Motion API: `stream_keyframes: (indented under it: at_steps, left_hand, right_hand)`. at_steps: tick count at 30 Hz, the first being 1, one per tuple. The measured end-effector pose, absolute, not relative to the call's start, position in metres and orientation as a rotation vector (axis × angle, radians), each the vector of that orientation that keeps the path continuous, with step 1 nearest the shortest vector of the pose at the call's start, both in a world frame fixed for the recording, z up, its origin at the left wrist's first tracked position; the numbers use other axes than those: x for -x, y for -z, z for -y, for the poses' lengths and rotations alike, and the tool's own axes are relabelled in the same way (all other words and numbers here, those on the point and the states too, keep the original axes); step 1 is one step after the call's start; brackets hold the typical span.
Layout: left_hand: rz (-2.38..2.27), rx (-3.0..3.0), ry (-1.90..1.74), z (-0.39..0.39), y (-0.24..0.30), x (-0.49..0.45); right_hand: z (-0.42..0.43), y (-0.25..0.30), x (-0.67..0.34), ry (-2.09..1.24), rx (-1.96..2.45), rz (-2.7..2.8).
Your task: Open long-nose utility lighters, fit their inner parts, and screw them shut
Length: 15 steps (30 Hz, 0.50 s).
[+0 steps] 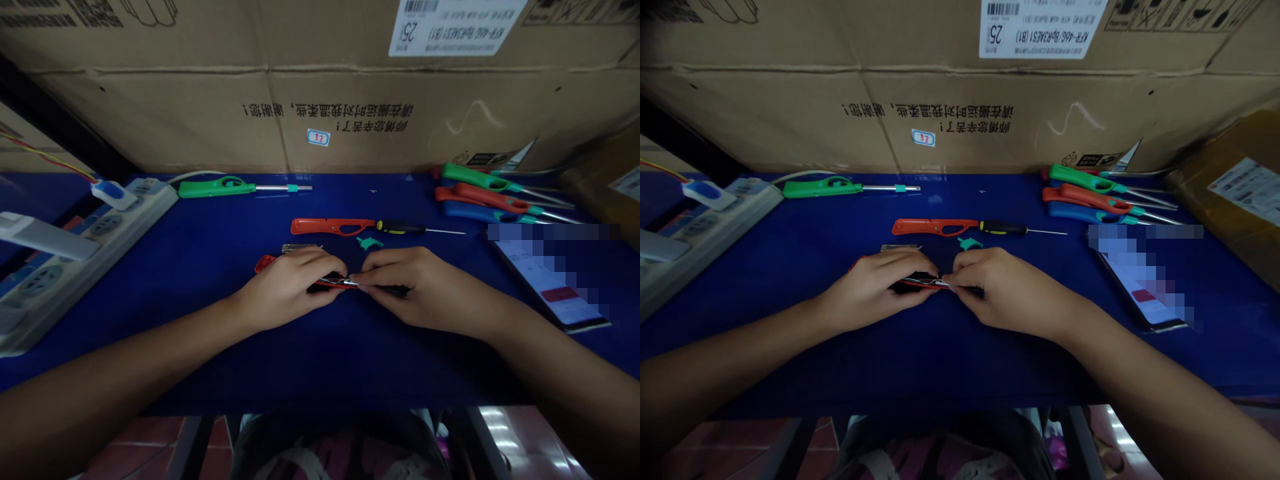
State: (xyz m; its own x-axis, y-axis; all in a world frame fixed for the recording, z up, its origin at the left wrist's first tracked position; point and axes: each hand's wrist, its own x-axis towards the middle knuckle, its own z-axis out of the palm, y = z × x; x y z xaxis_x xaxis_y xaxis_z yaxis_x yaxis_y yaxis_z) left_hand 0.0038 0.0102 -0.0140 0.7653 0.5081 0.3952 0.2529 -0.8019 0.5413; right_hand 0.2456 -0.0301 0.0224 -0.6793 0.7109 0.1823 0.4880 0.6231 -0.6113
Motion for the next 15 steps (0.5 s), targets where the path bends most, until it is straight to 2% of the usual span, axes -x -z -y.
stream_keyframes:
  at_steps: [15]
  left_hand:
    - [-0.542, -2.53, -0.731, -0.0108, 0.0136, -0.0038]
  right_hand:
    - [0.0293, -0.0238, -0.2487, -0.78, 0.948, 2.491]
